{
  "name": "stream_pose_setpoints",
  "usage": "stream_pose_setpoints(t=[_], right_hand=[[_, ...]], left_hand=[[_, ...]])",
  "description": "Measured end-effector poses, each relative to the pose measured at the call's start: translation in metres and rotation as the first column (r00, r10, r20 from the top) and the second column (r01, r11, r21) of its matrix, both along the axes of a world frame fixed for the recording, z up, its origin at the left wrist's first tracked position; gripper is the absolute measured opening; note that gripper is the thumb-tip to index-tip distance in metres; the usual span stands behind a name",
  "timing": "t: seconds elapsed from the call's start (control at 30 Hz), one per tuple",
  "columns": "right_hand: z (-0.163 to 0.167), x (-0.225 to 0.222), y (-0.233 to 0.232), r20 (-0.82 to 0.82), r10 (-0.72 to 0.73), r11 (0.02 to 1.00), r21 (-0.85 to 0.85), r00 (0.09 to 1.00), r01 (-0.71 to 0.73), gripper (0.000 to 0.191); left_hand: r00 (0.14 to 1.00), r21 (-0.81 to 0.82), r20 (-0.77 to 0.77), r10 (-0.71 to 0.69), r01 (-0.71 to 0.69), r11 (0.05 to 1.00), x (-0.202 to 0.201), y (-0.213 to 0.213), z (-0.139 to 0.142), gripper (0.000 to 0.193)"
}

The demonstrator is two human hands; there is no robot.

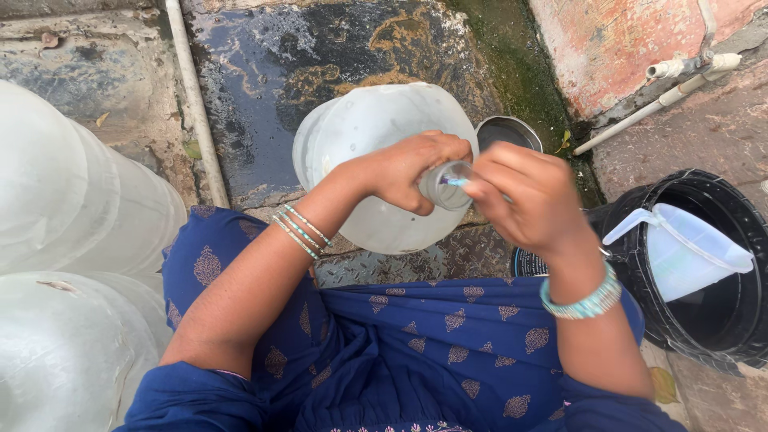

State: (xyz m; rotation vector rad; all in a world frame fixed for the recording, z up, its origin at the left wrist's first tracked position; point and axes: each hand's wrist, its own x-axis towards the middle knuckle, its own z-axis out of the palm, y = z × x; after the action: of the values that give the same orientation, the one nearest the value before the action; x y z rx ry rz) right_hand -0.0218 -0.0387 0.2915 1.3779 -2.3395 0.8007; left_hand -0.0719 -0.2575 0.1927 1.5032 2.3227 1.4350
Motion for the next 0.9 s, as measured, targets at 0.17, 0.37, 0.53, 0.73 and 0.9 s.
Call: stream_pose_setpoints(t=[0.17,0.37,0.53,0.73,0.9], right_hand=[[-0.009,-0.015,-0.005,0.035,0.017,0.999,0.031,0.999,-0.018,0.031],[0.037,0.033,0.041,0.051,-0.074,0.982,-0.17,0.996,0.081,0.049],[0.005,-0.001,0.028,0.019,0.002,1.0,-0.029,1.0,-0.001,0.045],[-0.018,-0.025,0.008,0.085,0.01,0.997,-0.072,0.996,-0.004,0.042],[0.026,0.011,0.034,0.001,0.046,0.926,-0.374,0.999,-0.042,0.05]], left_hand=[[0.998,0.044,-0.07,0.011,-0.008,0.999,0.007,0.009,-0.007,0.062],[0.997,0.008,-0.038,0.074,-0.074,0.997,0.002,0.006,-0.003,0.064],[0.97,0.092,-0.166,0.177,-0.164,0.982,0.01,0.012,-0.006,0.068],[0.926,0.021,-0.215,0.309,-0.312,0.95,0.011,0.014,-0.011,0.068],[0.937,0.005,-0.17,0.305,-0.308,0.951,0.002,-0.012,0.002,0.071]])
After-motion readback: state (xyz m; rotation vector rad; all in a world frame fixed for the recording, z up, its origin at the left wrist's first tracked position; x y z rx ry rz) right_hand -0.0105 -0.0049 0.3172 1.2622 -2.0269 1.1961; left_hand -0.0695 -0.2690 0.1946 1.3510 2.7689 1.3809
